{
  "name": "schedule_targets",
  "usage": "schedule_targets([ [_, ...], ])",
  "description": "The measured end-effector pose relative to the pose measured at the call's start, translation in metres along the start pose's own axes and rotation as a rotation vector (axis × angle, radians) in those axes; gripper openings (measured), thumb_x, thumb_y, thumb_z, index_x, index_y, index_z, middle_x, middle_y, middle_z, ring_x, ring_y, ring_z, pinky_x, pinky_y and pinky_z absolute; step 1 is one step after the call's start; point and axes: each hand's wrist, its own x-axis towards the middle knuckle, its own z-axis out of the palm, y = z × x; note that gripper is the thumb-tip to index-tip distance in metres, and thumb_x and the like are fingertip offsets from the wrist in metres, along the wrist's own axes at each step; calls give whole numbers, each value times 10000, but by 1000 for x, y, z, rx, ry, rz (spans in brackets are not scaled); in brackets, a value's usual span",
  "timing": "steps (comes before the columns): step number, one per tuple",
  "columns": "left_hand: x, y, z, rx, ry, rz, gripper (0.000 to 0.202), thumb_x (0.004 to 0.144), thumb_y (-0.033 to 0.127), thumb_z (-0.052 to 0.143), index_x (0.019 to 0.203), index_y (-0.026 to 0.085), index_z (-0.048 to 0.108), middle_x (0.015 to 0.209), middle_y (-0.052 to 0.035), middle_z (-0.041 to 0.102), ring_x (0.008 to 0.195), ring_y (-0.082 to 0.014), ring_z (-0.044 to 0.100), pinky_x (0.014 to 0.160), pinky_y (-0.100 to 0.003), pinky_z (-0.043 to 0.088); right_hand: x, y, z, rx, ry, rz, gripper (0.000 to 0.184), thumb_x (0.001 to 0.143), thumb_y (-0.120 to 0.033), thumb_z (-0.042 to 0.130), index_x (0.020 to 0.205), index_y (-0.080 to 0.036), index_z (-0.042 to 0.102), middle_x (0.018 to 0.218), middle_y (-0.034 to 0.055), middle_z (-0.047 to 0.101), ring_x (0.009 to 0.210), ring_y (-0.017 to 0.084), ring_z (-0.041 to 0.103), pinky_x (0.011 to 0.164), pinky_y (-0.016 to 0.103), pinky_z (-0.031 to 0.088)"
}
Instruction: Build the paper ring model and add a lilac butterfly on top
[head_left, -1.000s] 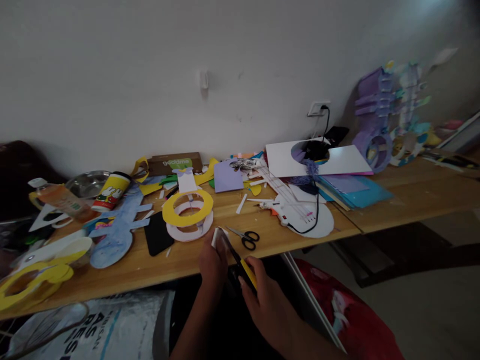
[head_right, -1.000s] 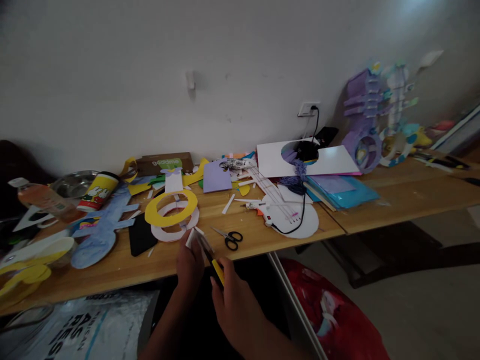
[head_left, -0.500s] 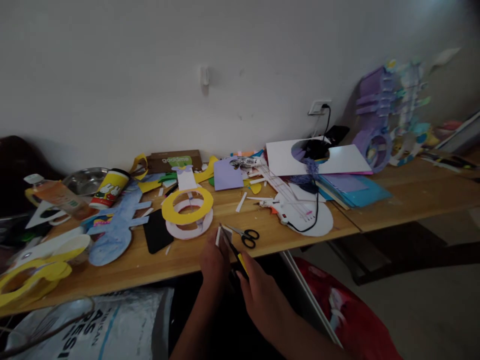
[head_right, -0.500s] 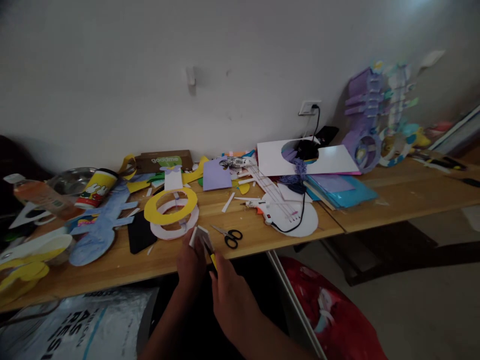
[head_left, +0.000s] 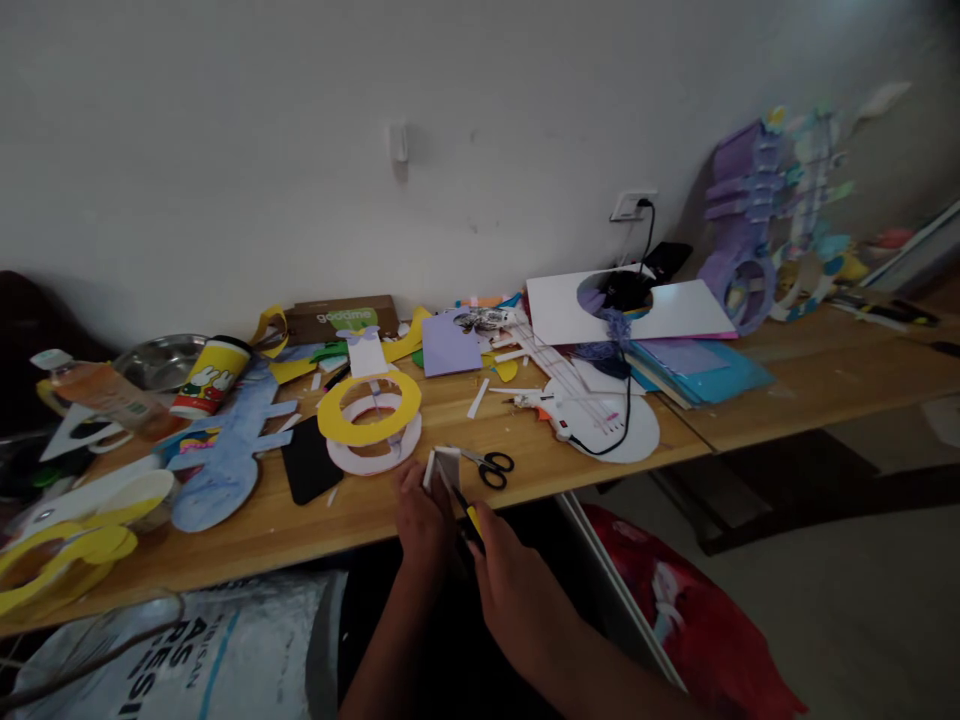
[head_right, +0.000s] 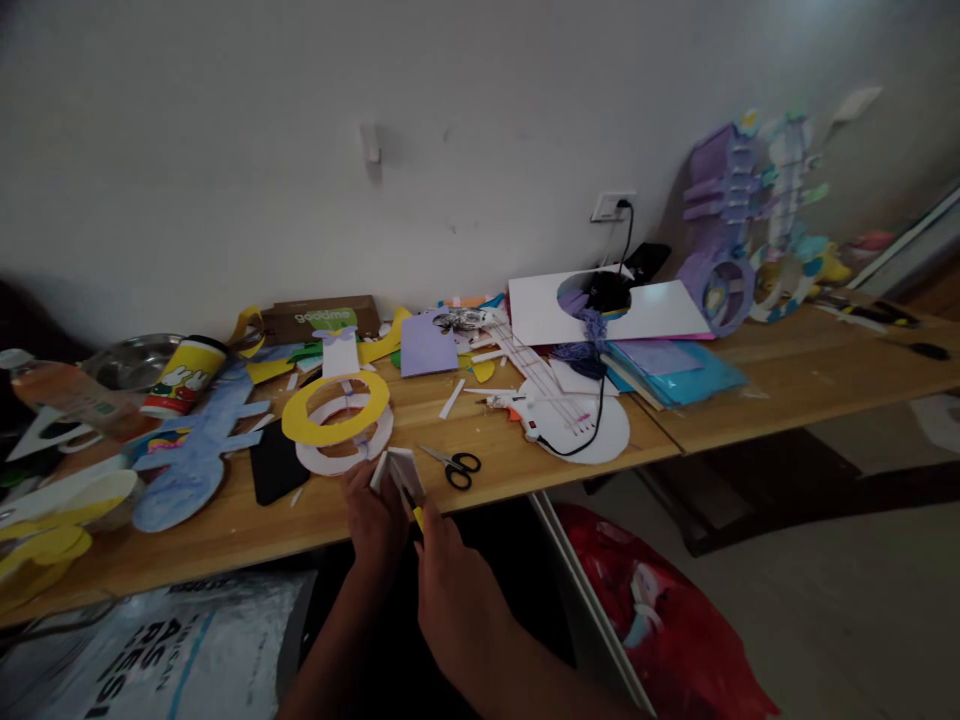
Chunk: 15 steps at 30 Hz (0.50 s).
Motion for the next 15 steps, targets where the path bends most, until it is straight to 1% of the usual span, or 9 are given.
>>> schedule_targets([
  [4,1,0,-2,18,-20,-4,192,896,294,476,974,173,605,999,-129,624,956,-268,627,844,-419,520,-3,-2,4,-13,-19,28,445,987,-130,366,1421,-86,454,1145,206,692,939,326,727,733,400,588],
  [7,1,-3,-2,26,-20,8,202,899,298,468,1011,175,582,1039,-143,618,1017,-275,615,885,-437,508,-4,0,7,-22,-44,54,443,982,-122,371,1415,-100,460,1120,198,701,883,302,736,710,374,583],
  [10,0,-5,-1,25,-21,22,220,905,303,471,1057,167,553,1065,-148,608,1060,-272,605,932,-439,489,-4,3,12,-48,-48,47,441,970,-93,371,1397,-107,477,1106,191,699,887,288,732,709,349,573],
  [13,-1,-6,0,28,-20,20,233,910,318,480,1062,154,544,1047,-145,601,1042,-276,601,924,-436,490,-5,5,16,-42,-31,28,441,971,-98,395,1406,-97,464,1094,193,693,887,281,728,704,334,566],
  [15,-2,-6,0,34,-25,18,222,918,320,481,1043,150,546,1024,-142,600,1017,-275,602,914,-438,496,-6,5,17,-80,-40,34,457,965,-79,404,1419,-88,447,1092,195,689,872,265,728,697,316,562],
])
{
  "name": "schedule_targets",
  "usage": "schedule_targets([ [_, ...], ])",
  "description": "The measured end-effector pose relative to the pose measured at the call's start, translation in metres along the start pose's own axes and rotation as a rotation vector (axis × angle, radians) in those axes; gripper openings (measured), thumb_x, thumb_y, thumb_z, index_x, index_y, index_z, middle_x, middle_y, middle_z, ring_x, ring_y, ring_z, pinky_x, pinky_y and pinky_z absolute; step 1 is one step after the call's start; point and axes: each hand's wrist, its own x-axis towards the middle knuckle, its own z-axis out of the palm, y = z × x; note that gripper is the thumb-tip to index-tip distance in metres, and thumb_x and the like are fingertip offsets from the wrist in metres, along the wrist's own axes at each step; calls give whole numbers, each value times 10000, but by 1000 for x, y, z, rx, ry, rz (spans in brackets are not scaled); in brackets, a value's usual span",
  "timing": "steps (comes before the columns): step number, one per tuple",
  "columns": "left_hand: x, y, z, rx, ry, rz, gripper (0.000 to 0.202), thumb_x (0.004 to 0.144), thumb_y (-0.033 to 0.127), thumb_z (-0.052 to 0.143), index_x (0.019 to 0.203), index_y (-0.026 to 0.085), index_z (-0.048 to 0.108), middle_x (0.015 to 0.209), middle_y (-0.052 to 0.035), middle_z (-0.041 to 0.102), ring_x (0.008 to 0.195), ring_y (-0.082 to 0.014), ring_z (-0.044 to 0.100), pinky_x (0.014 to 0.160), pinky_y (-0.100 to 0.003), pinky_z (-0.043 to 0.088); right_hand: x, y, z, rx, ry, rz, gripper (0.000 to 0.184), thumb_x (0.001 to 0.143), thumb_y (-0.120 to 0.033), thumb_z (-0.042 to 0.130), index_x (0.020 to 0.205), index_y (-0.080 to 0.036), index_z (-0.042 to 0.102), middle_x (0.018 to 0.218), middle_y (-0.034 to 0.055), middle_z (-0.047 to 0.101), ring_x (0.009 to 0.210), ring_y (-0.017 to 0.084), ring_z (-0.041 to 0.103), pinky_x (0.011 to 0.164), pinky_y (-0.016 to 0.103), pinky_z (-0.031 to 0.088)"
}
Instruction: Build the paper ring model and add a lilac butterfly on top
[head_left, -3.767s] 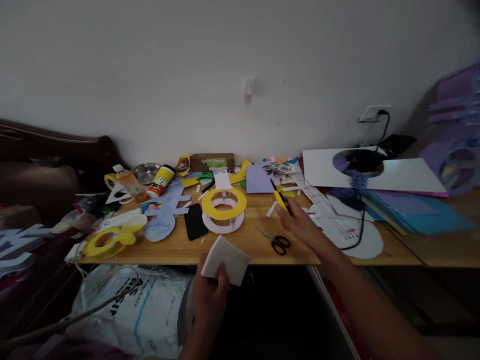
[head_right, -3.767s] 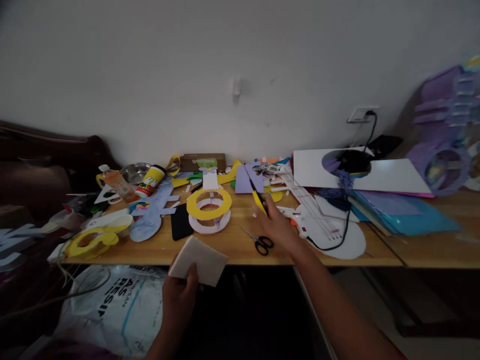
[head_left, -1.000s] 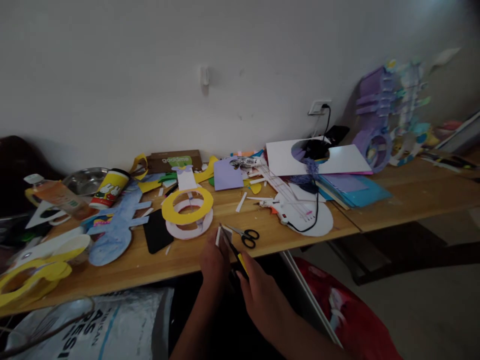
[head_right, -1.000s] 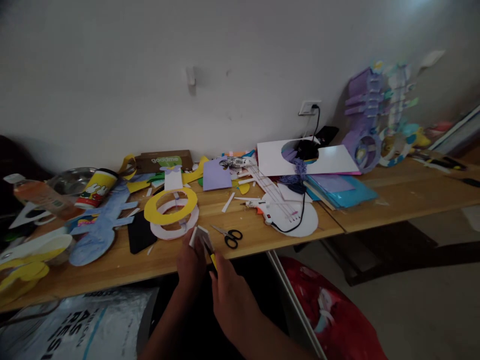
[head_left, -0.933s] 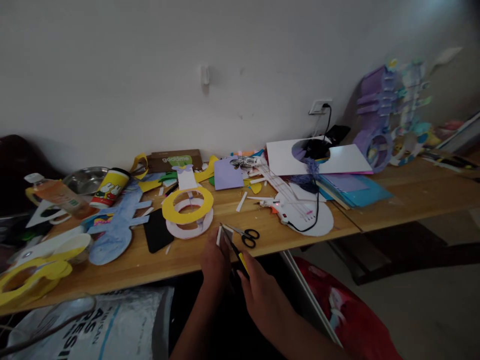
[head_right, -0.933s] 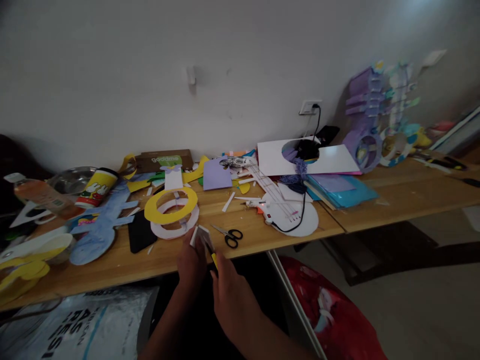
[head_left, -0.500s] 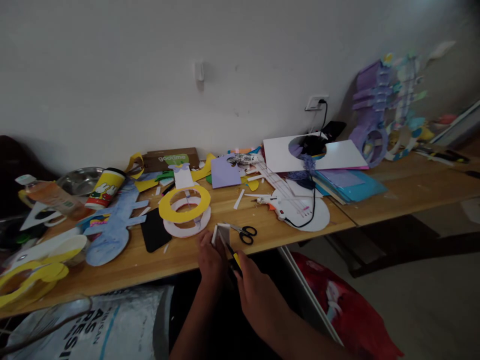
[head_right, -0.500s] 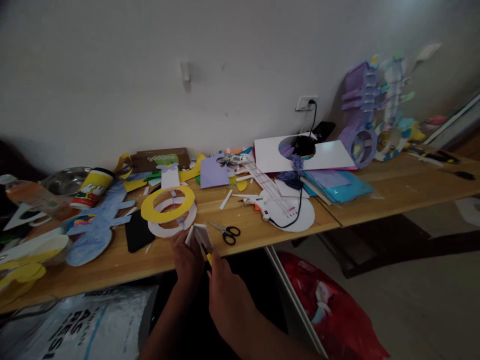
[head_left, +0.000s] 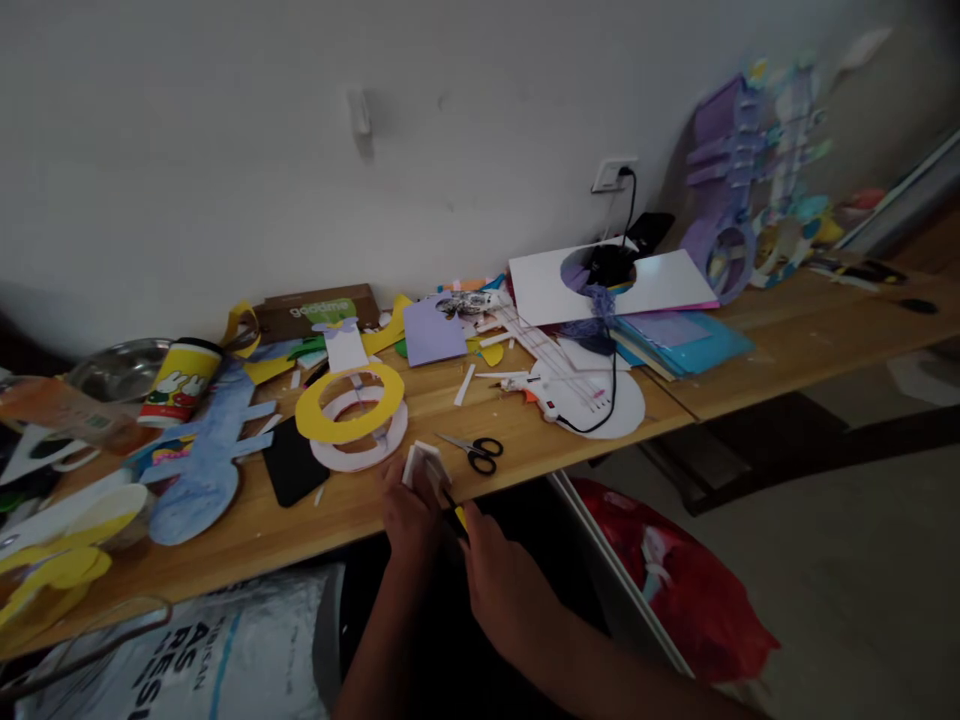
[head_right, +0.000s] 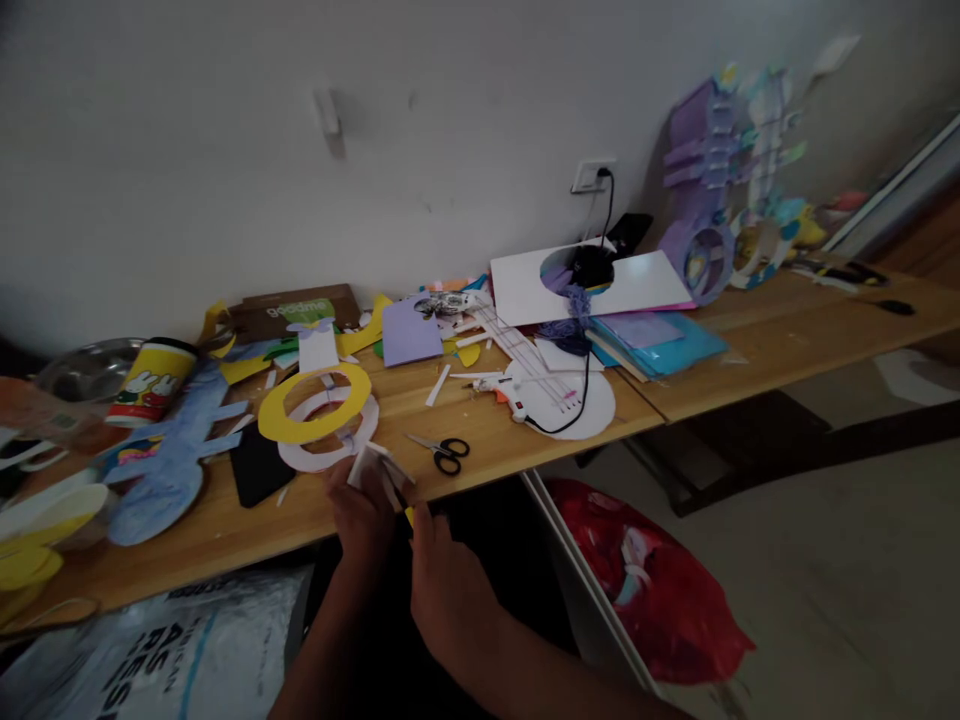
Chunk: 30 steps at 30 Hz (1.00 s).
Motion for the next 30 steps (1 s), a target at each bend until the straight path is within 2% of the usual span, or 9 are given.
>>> schedule_targets([
  [4,2,0,0,5,7,14,216,922,312,475,1041,139,527,1022,-154,596,1036,-285,597,950,-475,484,0,1,6,-107,-45,21,472,952,-45,368,1414,-85,456,1085,190,691,820,240,727,655,291,555],
  [11,0,-2,-1,-14,22,-4,277,892,363,526,1068,151,500,1058,-150,574,1077,-278,573,967,-486,473,-1,14,27,-62,-166,102,618,795,70,403,1391,-68,486,1093,205,701,847,263,735,712,326,563],
  [15,-3,-1,-10,-10,-10,-73,308,902,384,541,1100,149,545,1073,-146,601,1052,-260,595,944,-433,485,5,18,21,58,-163,110,527,854,18,403,1368,-52,499,1068,215,706,877,288,733,753,378,568],
  [18,3,1,-21,19,-20,-151,328,914,390,542,1140,154,578,1035,-125,651,904,-231,643,798,-362,526,8,22,8,204,-59,116,418,946,-103,400,1348,-49,505,1135,230,687,995,320,711,842,440,562],
  [21,16,4,-31,32,-71,-200,312,892,384,582,1134,193,635,969,-77,707,798,-208,669,704,-314,522,11,23,-5,406,135,5,402,985,-234,433,1362,-104,484,1280,208,634,1157,299,645,962,443,524],
  [24,27,9,-39,-14,-188,-240,280,865,354,601,1099,222,677,980,-58,744,845,-216,694,738,-312,524,20,19,-15,608,314,-132,373,977,-282,486,1334,-173,497,1264,142,649,1187,233,623,1008,379,499],
  [26,29,14,-43,-73,-267,-269,290,848,351,615,1096,218,685,971,-55,757,856,-219,700,769,-320,529,33,15,-20,683,434,-148,359,945,-287,549,1289,-185,529,1221,124,662,1161,217,627,1007,358,492],
  [28,28,20,-45,-167,-337,-306,337,837,357,630,1137,209,677,979,-57,766,874,-222,707,795,-327,537,50,11,-23,716,466,-133,365,890,-288,630,1237,-189,570,1178,113,678,1117,220,640,990,357,495],
  [30,26,26,-47,-278,-394,-344,390,845,368,626,1194,197,658,1043,-76,765,940,-232,711,825,-335,546,65,9,-23,731,427,-112,351,840,-257,673,1179,-192,611,1122,99,702,1059,219,662,951,351,510],
])
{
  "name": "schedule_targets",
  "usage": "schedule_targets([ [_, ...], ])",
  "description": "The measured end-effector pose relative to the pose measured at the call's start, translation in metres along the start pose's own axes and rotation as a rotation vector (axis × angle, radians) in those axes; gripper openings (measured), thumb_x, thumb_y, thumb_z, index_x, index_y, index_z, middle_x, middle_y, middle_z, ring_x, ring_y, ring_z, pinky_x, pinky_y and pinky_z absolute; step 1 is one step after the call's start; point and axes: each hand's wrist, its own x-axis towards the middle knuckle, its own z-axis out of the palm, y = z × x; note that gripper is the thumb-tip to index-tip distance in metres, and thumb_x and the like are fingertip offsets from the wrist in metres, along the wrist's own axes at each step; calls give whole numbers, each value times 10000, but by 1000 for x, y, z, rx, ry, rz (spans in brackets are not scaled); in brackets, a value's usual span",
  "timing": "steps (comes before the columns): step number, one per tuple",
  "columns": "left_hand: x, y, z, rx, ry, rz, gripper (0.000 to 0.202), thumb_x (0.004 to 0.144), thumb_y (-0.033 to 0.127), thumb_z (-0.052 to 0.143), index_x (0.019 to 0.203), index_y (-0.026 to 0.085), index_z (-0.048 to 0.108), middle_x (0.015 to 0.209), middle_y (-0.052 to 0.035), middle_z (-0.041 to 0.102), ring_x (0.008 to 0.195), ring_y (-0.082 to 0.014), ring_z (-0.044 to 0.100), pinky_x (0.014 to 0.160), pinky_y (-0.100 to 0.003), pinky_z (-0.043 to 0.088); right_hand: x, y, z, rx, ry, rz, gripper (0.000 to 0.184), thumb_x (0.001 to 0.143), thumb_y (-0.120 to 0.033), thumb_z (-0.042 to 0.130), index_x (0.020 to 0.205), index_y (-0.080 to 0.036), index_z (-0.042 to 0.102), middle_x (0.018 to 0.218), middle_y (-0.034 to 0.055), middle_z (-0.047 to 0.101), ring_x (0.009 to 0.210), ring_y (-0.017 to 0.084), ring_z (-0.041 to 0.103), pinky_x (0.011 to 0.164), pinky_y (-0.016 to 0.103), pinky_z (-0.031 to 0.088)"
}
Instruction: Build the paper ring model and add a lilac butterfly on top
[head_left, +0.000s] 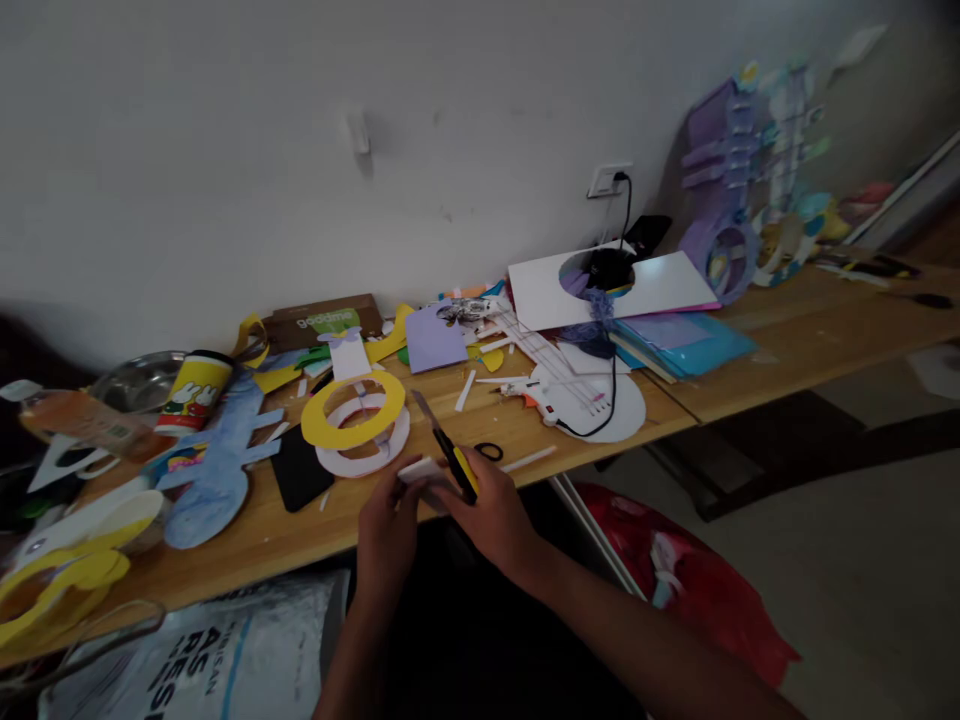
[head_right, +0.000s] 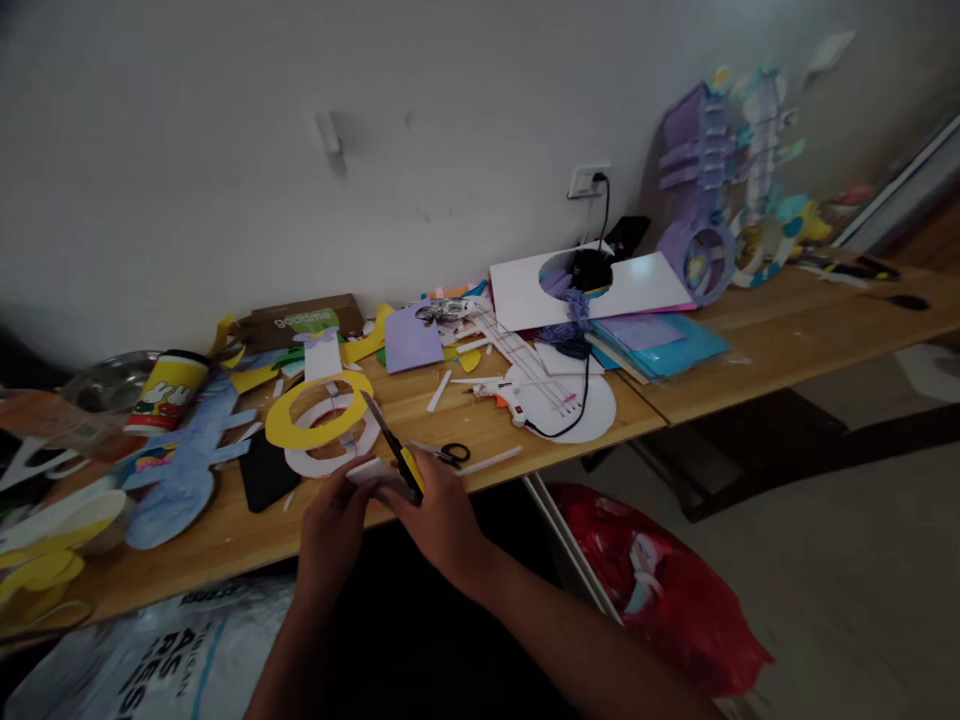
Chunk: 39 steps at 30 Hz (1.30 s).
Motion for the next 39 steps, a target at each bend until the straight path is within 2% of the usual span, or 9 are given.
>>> schedule_targets([
  [4,-5,8,1,43,21,0,431,849,375,612,1233,184,648,1065,-98,764,945,-244,725,832,-355,560,13,6,13,-6,6,77,263,821,-204,653,1083,-178,643,1032,89,723,971,221,680,877,343,526],
  [7,-4,10,2,139,90,-15,382,821,338,633,1166,183,685,952,-82,784,871,-251,744,785,-355,575,13,9,22,40,45,117,254,821,-236,664,1065,-173,635,1025,95,722,965,232,677,876,354,522],
  [11,-3,6,4,141,147,23,369,820,338,639,1155,192,686,962,-76,783,902,-258,745,817,-379,575,12,11,29,157,60,185,251,825,-287,676,1051,-184,639,966,69,721,911,219,683,844,339,532],
  [16,-2,-8,8,33,102,0,446,818,285,649,1254,204,613,1074,-88,754,998,-235,723,913,-394,549,12,17,29,208,52,234,311,799,-322,698,1071,-178,652,908,53,724,790,199,688,737,315,560],
  [19,0,-18,8,-24,75,-39,339,814,310,664,1125,176,652,1005,-84,759,937,-225,734,856,-361,571,13,22,33,228,31,245,340,808,-377,692,1073,-168,651,890,52,725,666,177,676,592,282,555],
  [22,2,-21,7,-12,86,-62,245,799,350,685,954,160,687,870,-65,761,783,-215,739,735,-330,590,15,24,38,213,44,213,306,807,-375,692,1019,-158,654,892,64,726,746,190,689,679,301,564],
  [27,-1,-12,10,13,146,-71,274,797,361,684,995,172,709,862,-51,768,741,-205,737,694,-314,595,14,26,40,158,64,103,233,844,-334,648,1009,-169,636,898,66,708,829,203,676,803,346,550],
  [32,-7,-14,13,48,217,-79,302,834,381,634,1067,192,670,1020,-75,761,818,-221,754,739,-333,598,-12,16,25,85,73,-72,309,941,-302,512,1217,-166,542,1204,147,610,1181,242,564,1053,449,441],
  [39,-10,-27,15,148,254,-85,228,838,420,619,883,197,620,820,-66,756,783,-270,749,655,-349,566,-44,-12,12,-170,-214,-129,428,1009,-167,323,1435,-158,364,1309,182,544,1238,248,562,993,436,530],
])
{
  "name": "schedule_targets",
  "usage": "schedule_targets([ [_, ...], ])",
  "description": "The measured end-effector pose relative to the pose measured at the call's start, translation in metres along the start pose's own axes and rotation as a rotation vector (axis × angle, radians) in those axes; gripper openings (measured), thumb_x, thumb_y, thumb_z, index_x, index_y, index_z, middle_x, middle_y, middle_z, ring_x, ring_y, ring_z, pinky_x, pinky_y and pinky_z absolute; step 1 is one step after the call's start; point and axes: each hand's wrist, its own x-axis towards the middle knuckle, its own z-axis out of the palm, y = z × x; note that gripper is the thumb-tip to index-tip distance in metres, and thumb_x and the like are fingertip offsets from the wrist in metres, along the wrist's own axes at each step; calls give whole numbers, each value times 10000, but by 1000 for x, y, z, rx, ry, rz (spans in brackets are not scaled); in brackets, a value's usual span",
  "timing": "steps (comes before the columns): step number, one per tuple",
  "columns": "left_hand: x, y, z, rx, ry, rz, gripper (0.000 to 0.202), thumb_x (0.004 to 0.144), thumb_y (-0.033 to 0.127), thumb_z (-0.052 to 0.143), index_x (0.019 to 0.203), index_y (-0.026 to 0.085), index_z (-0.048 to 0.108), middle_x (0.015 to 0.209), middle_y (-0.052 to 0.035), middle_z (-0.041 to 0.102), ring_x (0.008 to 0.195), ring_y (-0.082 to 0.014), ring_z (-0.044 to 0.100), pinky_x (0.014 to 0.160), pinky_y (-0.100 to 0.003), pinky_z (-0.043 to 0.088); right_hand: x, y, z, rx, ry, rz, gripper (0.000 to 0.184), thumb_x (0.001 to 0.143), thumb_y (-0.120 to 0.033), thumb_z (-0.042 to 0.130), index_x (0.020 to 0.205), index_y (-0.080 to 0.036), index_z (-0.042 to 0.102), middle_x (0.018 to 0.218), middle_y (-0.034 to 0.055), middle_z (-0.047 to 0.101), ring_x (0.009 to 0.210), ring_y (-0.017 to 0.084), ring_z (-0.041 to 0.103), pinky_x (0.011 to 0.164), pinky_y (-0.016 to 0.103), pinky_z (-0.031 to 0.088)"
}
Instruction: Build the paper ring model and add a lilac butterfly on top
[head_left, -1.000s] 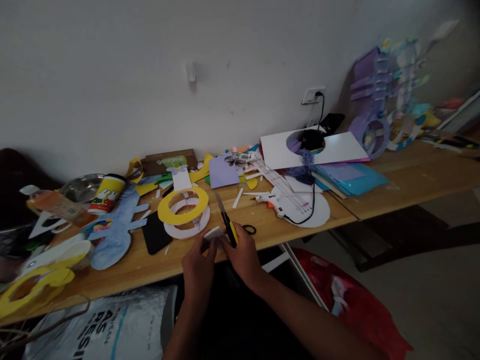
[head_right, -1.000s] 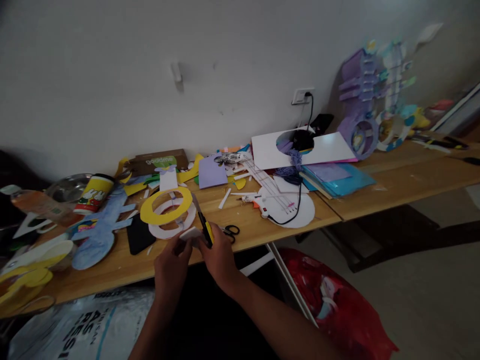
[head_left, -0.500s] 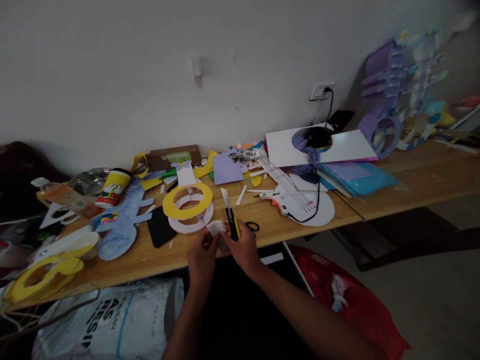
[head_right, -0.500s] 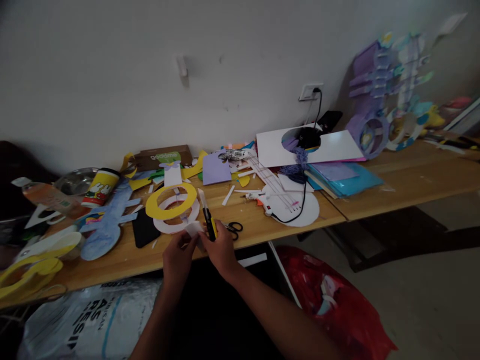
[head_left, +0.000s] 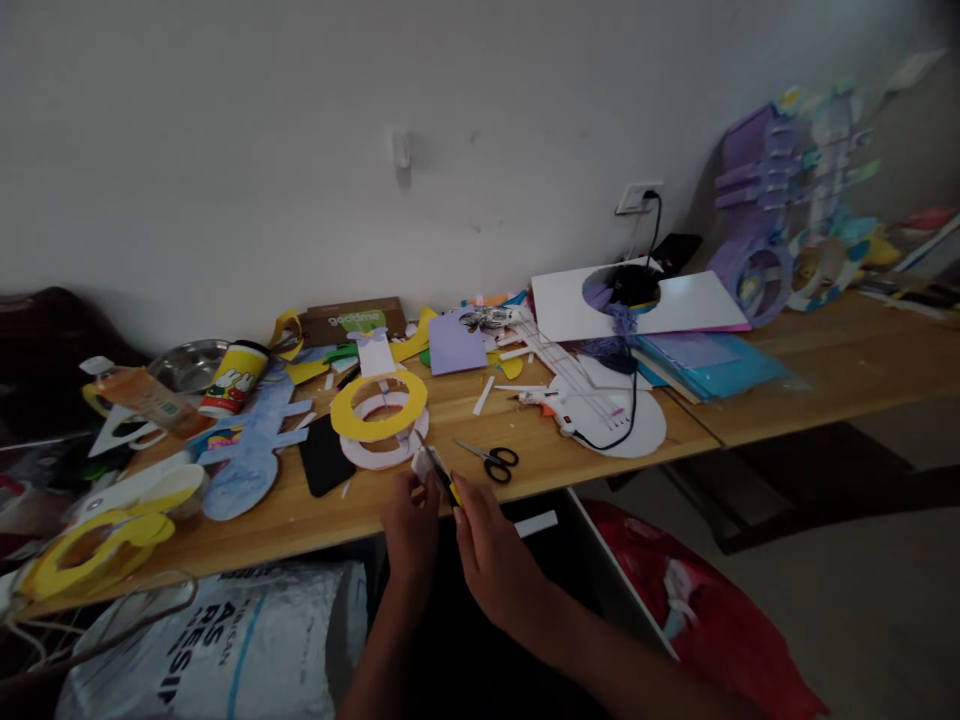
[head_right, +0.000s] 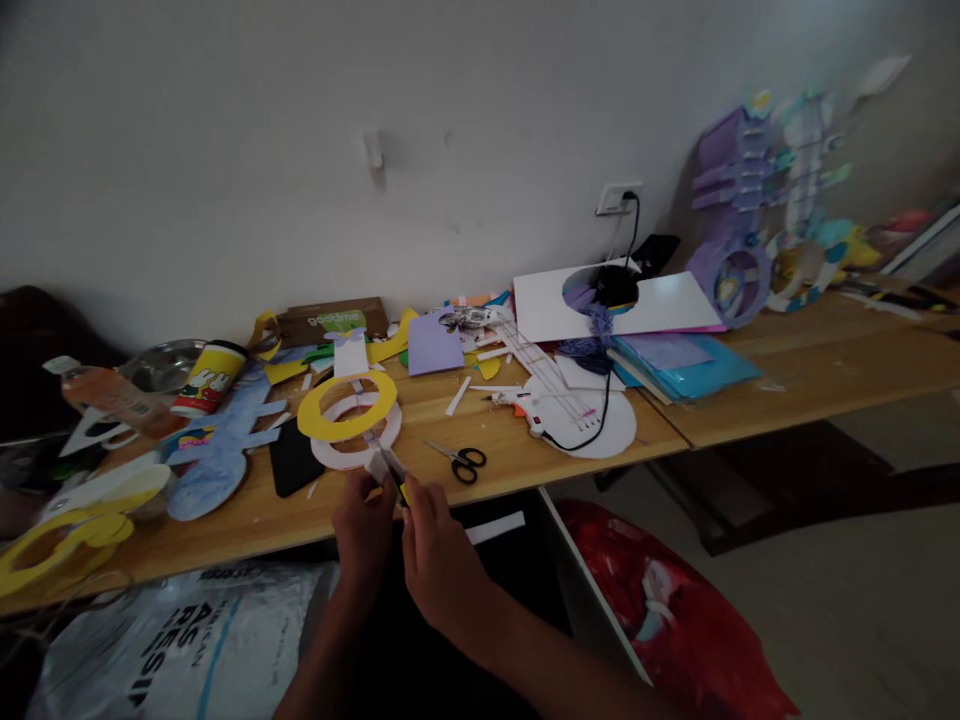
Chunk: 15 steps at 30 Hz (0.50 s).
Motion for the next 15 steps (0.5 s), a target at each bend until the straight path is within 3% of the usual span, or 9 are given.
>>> schedule_targets([
  [6,1,-3,2,55,34,25,254,836,435,608,913,193,612,854,-89,754,789,-276,732,659,-365,550,-2,-11,-8,-71,-54,33,463,992,-136,333,1455,-144,340,1321,190,537,1196,264,605,924,413,581],
  [15,-2,3,4,82,-9,34,255,862,446,562,922,203,612,807,-83,746,750,-264,724,625,-347,541,-5,-15,-15,-112,-60,47,443,1006,-153,317,1448,-154,353,1319,186,542,1199,262,609,953,428,570],
])
